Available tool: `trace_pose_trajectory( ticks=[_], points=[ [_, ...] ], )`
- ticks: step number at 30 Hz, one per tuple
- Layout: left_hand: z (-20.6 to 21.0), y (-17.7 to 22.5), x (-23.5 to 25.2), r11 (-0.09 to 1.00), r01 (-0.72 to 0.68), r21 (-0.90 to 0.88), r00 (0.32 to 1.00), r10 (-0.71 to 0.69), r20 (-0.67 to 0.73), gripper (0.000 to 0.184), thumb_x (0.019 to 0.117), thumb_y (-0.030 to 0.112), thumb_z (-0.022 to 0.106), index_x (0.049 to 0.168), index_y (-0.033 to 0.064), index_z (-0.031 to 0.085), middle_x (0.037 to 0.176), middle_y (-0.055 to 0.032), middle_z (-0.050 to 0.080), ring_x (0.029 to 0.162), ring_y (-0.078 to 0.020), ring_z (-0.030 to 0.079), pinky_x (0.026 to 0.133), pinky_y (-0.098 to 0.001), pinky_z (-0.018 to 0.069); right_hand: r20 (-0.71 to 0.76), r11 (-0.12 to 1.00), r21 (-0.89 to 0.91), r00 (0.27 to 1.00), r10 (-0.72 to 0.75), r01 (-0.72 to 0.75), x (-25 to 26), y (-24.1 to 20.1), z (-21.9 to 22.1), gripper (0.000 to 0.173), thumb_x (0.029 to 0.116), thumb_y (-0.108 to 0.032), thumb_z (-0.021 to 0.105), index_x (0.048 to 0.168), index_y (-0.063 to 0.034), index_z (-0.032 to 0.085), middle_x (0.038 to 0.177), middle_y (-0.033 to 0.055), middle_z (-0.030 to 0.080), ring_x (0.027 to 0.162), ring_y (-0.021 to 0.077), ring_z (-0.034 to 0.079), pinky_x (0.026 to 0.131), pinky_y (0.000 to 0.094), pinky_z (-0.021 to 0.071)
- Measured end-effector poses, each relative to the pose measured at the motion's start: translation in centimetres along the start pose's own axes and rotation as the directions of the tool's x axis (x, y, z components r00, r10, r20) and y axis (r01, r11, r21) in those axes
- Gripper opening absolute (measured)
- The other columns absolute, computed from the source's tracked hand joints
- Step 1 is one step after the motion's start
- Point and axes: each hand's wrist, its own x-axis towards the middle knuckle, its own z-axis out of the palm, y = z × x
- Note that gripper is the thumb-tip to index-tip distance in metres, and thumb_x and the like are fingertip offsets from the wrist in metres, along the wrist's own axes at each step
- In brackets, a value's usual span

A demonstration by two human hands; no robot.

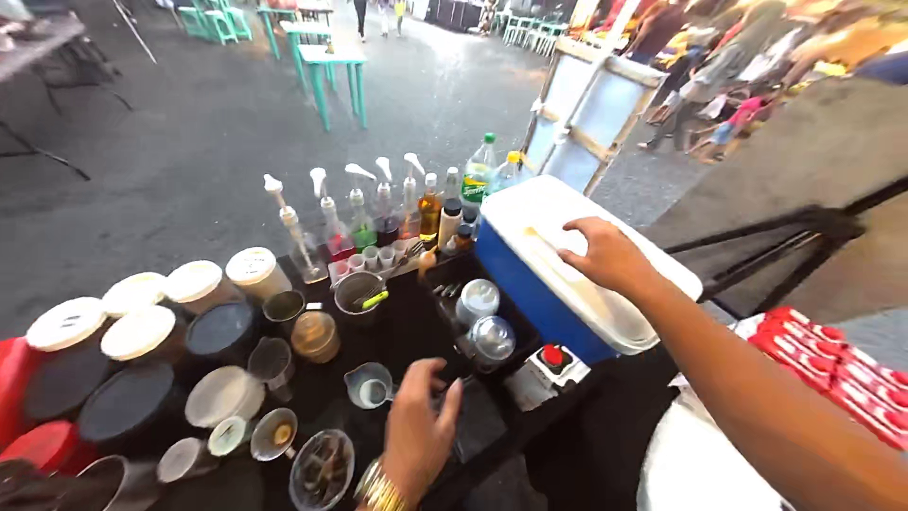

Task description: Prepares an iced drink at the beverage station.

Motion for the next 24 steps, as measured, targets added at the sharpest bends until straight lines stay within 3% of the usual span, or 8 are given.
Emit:
trace_pose_trajectory(
  ticks=[3,7,10,14,17,20,22,24],
  points=[
    [7.3,5.1,10.7,0.975,0.157,-0.158,0.977,-0.13,0.17,0.053,0.1058,0.042,0.051,0.141,0.0029,0.052,0.123,-0.0151,0.068,0.107,-0.0265,0.069,0.095,-0.0488,0.0562,0.132,0.978,-0.21,0.991,0.01,0.018,0.7,3.0,1.4,0.052,0.0964,-0.034,0.071,0.139,-0.0058,0.059,0.138,0.0204,0.061,0.123,0.0412,0.061,0.097,0.0624,0.0529],
    [14.5,9.5,20.1,0.917,0.294,-0.271,0.955,-0.296,0.032,0.065,0.1065,0.051,0.045,0.15,0.0035,0.037,0.114,-0.0214,0.069,0.103,-0.0346,0.069,0.092,-0.0557,0.0552,0.187,0.948,-0.301,0.981,-0.043,0.099,1.0,2.6,1.8,0.045,0.0975,-0.033,0.065,0.136,-0.0083,0.063,0.126,0.0196,0.066,0.11,0.0395,0.067,0.084,0.0575,0.0582],
    [18.1,9.5,21.6,0.928,0.306,-0.212,0.95,-0.312,0.007,0.064,0.108,0.047,0.042,0.153,0.002,0.035,0.137,-0.0241,0.06,0.121,-0.0354,0.064,0.102,-0.0556,0.0518,0.248,0.931,-0.307,0.961,-0.125,0.2,1.1,3.0,1.5,0.042,0.0986,-0.03,0.062,0.134,-0.007,0.063,0.117,0.0225,0.067,0.103,0.0411,0.068,0.078,0.0554,0.0583],
    [19.9,9.3,21.1,0.912,0.268,-0.309,0.938,-0.321,-0.132,0.053,0.1084,0.033,0.047,0.146,-0.0028,0.038,0.124,-0.0245,0.063,0.11,-0.0338,0.067,0.094,-0.0531,0.0556,0.319,0.903,-0.27,0.916,-0.243,0.334,1.7,3.6,0.7,0.039,0.1016,-0.023,0.055,0.137,-0.0082,0.06,0.112,0.0281,0.067,0.093,0.0451,0.07,0.071,0.0551,0.0576],
    [19.9,8.8,21.0,0.908,0.258,-0.33,0.935,-0.321,-0.151,0.053,0.1075,0.03,0.049,0.147,-0.0023,0.035,0.125,-0.0238,0.062,0.11,-0.0334,0.067,0.092,-0.0534,0.0563,0.31,0.954,-0.176,0.934,-0.18,0.242,3.5,5.5,-5.0,0.044,0.1013,-0.027,0.059,0.144,-0.0182,0.057,0.101,0.0178,0.07,0.083,0.0378,0.07,0.068,0.0559,0.0565],
    [19.8,8.1,20.7,0.894,0.24,-0.377,0.935,-0.317,-0.156,0.054,0.1057,0.028,0.051,0.146,-0.0032,0.035,0.125,-0.0227,0.061,0.11,-0.0297,0.066,0.092,-0.0489,0.0565,-0.076,0.99,-0.087,0.99,-0.119,0.113,3.2,11.6,-15.0,0.04,0.1011,-0.03,0.064,0.139,-0.0149,0.061,0.097,0.0187,0.072,0.082,0.0385,0.071,0.069,0.0634,0.0563],
    [20.0,8.2,20.6,0.874,0.239,-0.423,0.932,-0.329,-0.154,0.054,0.1046,0.027,0.051,0.146,-0.003,0.034,0.123,-0.0215,0.06,0.108,-0.0267,0.065,0.088,-0.0447,0.0574,-0.368,0.99,-0.016,0.919,-0.137,0.141,-0.1,13.1,-17.6,0.05,0.1027,-0.037,0.055,0.143,-0.0075,0.054,0.122,0.015,0.068,0.104,0.026,0.068,0.087,0.0469,0.0578],
    [19.9,8.5,20.7,0.865,0.242,-0.44,0.928,-0.339,-0.155,0.054,0.1044,0.027,0.051,0.146,-0.0022,0.034,0.123,-0.0208,0.06,0.108,-0.0256,0.065,0.088,-0.0437,0.0567,-0.374,0.969,0.088,0.909,-0.184,0.233,-1.4,10.5,-13.0,0.043,0.1001,-0.038,0.057,0.131,-0.0079,0.053,0.114,0.0066,0.066,0.099,0.0145,0.067,0.082,0.0319,0.0591]
  ],
)
